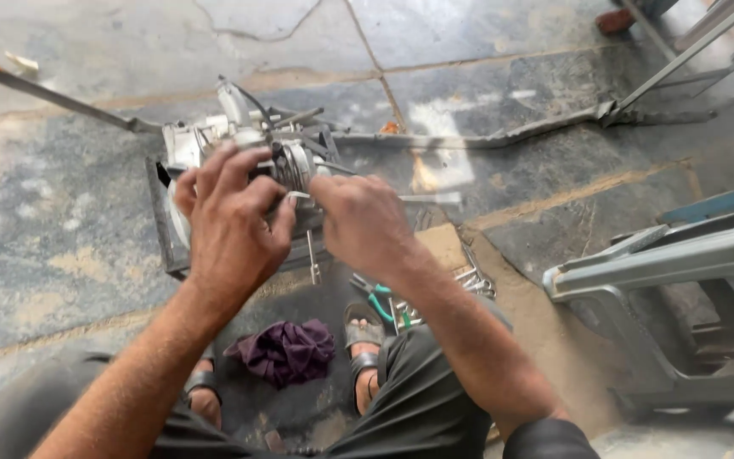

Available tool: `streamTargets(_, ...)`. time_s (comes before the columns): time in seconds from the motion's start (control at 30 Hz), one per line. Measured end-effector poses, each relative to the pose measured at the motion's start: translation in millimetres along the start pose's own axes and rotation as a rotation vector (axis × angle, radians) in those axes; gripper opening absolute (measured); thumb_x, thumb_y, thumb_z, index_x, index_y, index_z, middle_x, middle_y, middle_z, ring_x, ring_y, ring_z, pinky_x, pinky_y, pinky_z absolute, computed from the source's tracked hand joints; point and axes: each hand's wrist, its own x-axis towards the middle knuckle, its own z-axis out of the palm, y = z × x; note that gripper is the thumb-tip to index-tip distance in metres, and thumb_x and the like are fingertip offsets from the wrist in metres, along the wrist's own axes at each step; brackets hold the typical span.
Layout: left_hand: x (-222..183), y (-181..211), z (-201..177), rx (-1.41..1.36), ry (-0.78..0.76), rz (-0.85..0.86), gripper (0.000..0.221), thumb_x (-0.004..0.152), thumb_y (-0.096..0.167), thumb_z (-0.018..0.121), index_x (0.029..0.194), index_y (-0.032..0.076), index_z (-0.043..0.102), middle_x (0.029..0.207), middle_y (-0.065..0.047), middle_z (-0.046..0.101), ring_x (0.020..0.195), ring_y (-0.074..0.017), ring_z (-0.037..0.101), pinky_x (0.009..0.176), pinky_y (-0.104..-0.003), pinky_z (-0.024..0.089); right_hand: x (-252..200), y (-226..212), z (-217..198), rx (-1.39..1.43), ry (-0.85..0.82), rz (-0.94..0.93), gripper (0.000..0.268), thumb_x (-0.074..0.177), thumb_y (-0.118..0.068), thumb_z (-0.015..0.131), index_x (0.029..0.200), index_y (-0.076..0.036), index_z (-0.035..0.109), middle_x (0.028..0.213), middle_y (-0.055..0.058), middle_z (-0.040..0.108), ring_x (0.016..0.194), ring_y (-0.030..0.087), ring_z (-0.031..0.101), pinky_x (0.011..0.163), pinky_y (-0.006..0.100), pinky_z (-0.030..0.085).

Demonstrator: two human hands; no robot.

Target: Disassembling and inspecting components of a motorcycle engine cylinder head.

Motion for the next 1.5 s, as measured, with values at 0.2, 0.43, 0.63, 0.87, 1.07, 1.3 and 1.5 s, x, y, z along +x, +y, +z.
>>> streamTargets(0.2,-3.3,-5.3,12.2,0.005,-0.064,-0.049,0.013,0.087,0.019,0.079,0.091,0.007,0.075,0.146,-0.016,0.059,0.147,-0.0330,0.037,0.118,-0.052,0.018,19.3,-0.1,1.2,-0.098,0.325,-0.242,0.011,0.078,0.004,0.063,0.080,-0.006,0.065,0.079,0.009,0.070,0.083,0.030,0.071,0.092,0.048,0.048)
streamTargets(0.43,2.5,1.5,1.3,-0.063,-0.009,-0.077,0.012,0.086,0.020,0.081,0.092,0.011,0.079,0.143,-0.012,0.061,0.146,-0.0347,0.038,0.116,-0.055,0.016,2.3,-16.0,-14.1,0.082,-0.240,0.108,0.019,0.076,-0.004,0.070,0.093,0.000,0.062,0.076,0.019,0.070,0.078,0.038,0.069,0.071,0.053,0.053)
streamTargets(0.63,2.0,-0.3,-4.6,-0.118,0.011,-0.032,0.011,0.088,0.022,0.081,0.093,0.011,0.080,0.141,-0.012,0.063,0.148,-0.0346,0.038,0.118,-0.054,0.017,-0.7,-5.9,-16.4,0.215,-0.252,0.273,0.014,0.086,-0.005,0.062,0.100,-0.005,0.062,0.077,0.012,0.071,0.069,0.026,0.072,0.066,0.045,0.059)
streamTargets(0.87,2.9,5.0,3.8,-0.060,-0.021,-0.058,0.015,0.086,0.022,0.081,0.087,0.008,0.077,0.142,-0.016,0.061,0.146,-0.0348,0.038,0.117,-0.056,0.017,17.2,13.4,-4.6,-0.045,0.197,-0.206,0.020,0.081,0.008,0.066,0.091,-0.007,0.075,0.083,0.006,0.072,0.090,0.024,0.069,0.095,0.043,0.043)
streamTargets(1.07,3.4,-0.7,2.5,-0.063,-0.044,-0.090,0.012,0.086,0.020,0.079,0.087,0.008,0.077,0.144,-0.016,0.060,0.147,-0.0361,0.037,0.117,-0.057,0.017,19.6,16.8,9.4,-0.084,0.173,-0.210,0.022,0.084,0.009,0.066,0.091,-0.009,0.077,0.078,0.003,0.072,0.077,0.020,0.066,0.099,0.046,0.042)
streamTargets(1.3,7.2,-7.4,13.4,-0.019,-0.060,-0.057,0.011,0.083,0.021,0.080,0.088,0.011,0.080,0.144,-0.014,0.061,0.145,-0.0373,0.036,0.116,-0.057,0.016,-3.2,-18.8,0.2,0.104,-0.257,0.192,0.013,0.089,-0.009,0.065,0.099,-0.002,0.060,0.072,0.013,0.070,0.064,0.027,0.071,0.063,0.046,0.057)
streamTargets(1.5,-2.0,-14.2,2.5,-0.158,0.009,-0.060,0.013,0.094,0.023,0.077,0.104,0.016,0.082,0.142,-0.006,0.068,0.152,-0.0339,0.044,0.127,-0.054,0.021,-9.9,-22.9,-12.8,0.334,0.002,0.156,0.031,0.078,-0.011,0.070,0.105,0.002,0.059,0.074,0.024,0.068,0.073,0.043,0.071,0.064,0.053,0.054)
